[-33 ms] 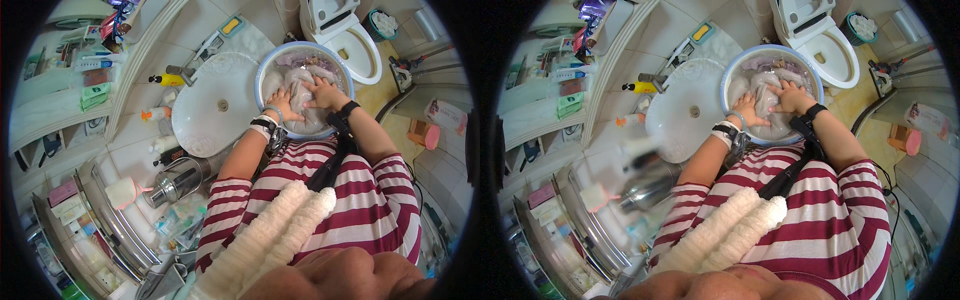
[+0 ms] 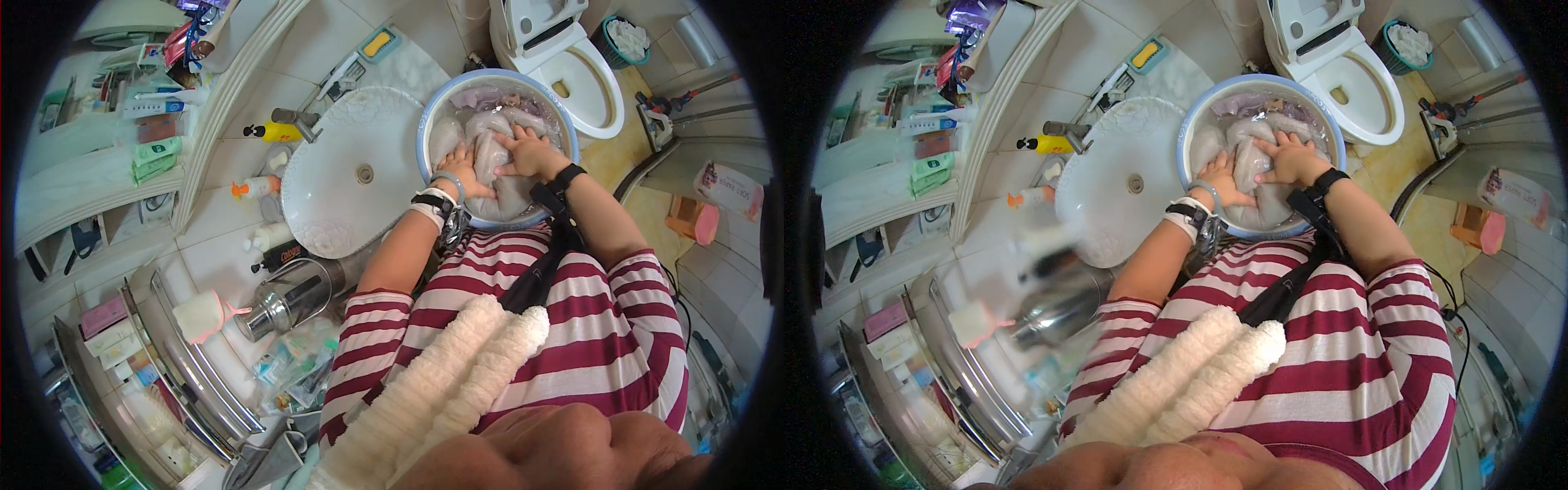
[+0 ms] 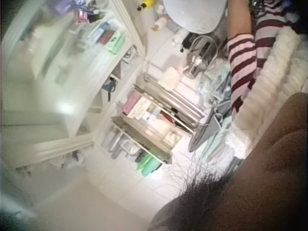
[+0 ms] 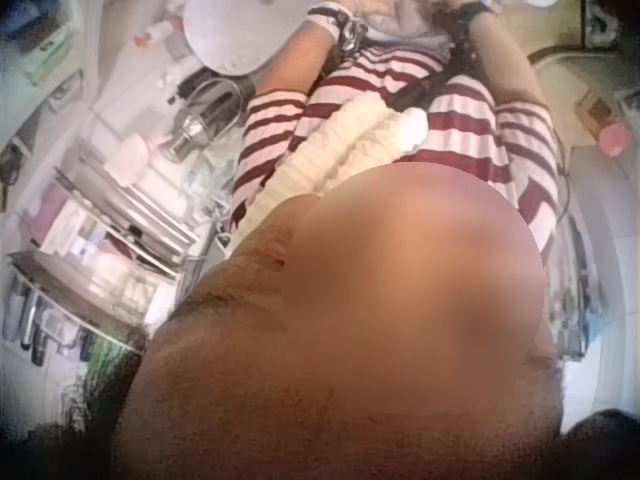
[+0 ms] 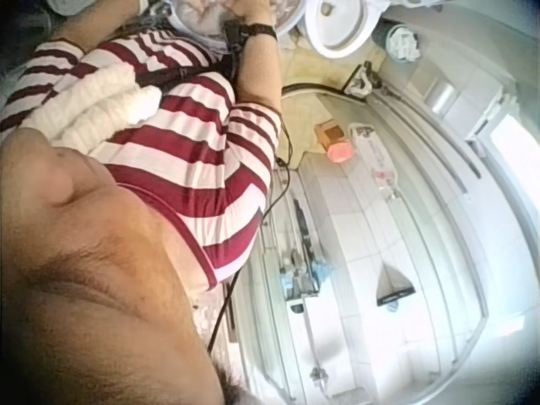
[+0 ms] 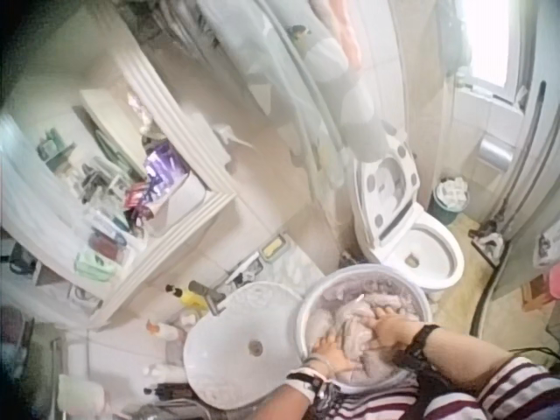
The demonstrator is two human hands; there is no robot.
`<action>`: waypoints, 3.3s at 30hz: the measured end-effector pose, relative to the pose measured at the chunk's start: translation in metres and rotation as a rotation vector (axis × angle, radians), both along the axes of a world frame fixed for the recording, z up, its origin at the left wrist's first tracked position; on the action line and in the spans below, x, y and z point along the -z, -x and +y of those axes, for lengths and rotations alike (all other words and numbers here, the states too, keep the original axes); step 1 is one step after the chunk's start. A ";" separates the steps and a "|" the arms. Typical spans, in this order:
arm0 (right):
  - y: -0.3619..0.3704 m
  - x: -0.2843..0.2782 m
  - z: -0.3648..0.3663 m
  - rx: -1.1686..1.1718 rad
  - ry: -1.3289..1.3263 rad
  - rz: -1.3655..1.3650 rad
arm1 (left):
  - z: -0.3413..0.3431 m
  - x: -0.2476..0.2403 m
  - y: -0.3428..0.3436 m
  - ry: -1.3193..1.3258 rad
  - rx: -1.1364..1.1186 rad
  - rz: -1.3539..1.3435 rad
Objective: The person hand-washes items of clothing in a plastic basin. They pick up individual garments, apply liquid from a purple-capped bottle onto the fabric, and scrub the items by hand in the water.
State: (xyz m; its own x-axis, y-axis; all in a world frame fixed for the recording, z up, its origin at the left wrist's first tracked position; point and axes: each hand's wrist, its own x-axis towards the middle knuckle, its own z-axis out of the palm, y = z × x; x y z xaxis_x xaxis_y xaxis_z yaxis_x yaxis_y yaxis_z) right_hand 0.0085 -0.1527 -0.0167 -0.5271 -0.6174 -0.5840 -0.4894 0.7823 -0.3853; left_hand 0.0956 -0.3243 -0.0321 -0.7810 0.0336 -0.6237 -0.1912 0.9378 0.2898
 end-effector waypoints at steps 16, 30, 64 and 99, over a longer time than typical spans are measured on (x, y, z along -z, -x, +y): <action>0.046 0.042 -0.024 -0.010 0.224 -0.122 | 0.006 0.024 0.038 0.042 -0.057 -0.117; 0.050 0.045 -0.039 0.138 0.058 -0.143 | 0.010 0.024 0.037 0.131 -0.134 0.082; 0.011 0.034 -0.019 -0.157 -0.139 0.020 | 0.021 0.005 0.037 0.241 0.060 -0.201; 0.012 -0.127 0.009 0.565 1.309 -0.460 | -0.016 -0.015 -0.005 -1.167 -0.757 0.586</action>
State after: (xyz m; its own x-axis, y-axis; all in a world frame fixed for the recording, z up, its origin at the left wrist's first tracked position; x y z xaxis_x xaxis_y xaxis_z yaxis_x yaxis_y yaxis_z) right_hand -0.0039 -0.1438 0.1101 -0.7967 -0.6037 0.0294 0.1075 -0.1894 -0.9760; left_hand 0.1010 -0.3402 -0.0174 -0.9621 -0.2370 -0.1352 -0.1064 -0.1306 0.9857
